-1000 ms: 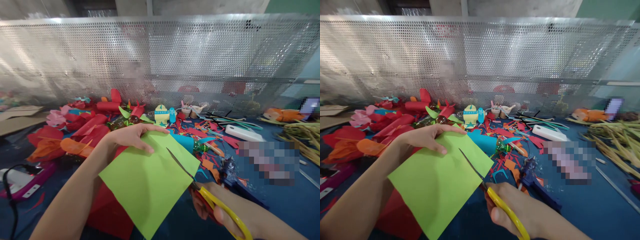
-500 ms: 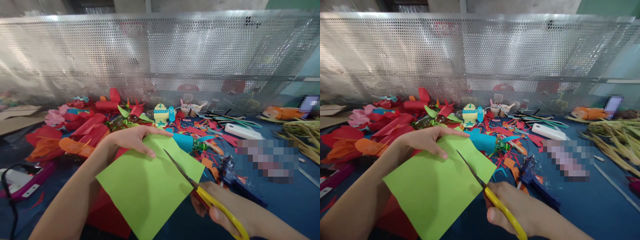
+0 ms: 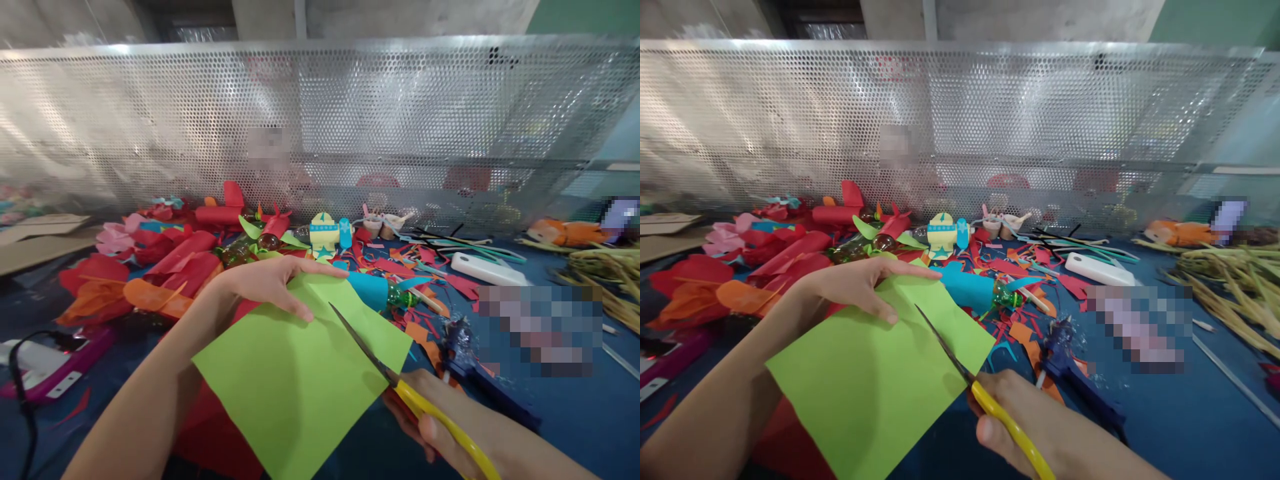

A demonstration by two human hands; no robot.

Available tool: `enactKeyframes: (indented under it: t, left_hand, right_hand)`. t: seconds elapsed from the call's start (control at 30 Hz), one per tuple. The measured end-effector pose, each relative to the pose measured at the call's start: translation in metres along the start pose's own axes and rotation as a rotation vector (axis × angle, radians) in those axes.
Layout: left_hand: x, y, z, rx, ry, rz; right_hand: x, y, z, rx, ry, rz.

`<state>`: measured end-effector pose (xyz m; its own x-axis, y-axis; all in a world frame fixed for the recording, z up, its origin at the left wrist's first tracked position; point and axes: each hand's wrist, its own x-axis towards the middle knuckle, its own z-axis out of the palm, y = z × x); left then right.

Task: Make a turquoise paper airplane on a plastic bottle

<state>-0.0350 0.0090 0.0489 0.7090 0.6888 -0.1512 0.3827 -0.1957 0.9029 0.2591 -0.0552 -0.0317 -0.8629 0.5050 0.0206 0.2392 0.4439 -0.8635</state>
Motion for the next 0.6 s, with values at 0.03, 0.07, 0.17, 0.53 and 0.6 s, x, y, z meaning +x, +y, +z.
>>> enactKeyframes:
  t: [0.03, 0.07, 0.17, 0.53, 0.6]
  left_hand:
    - [0.000, 0.000, 0.000, -0.002, -0.002, 0.005]
    - [0.000, 0.000, 0.000, 0.003, -0.004, 0.009]
    - [-0.001, 0.001, -0.001, 0.030, -0.008, 0.023]
    - [-0.004, 0.001, -0.002, 0.059, 0.029, 0.025]
    - [-0.004, 0.002, -0.002, 0.061, 0.033, 0.036]
  right_hand:
    - [0.000, 0.001, 0.001, 0.017, 0.023, -0.006]
    - [0.001, 0.003, 0.003, 0.034, 0.042, -0.010]
    - [0.003, 0.009, 0.008, 0.073, 0.072, -0.017]
    - [0.001, 0.011, 0.005, 0.087, 0.022, 0.033]
    - [0.001, 0.012, 0.006, 0.082, 0.040, 0.031]
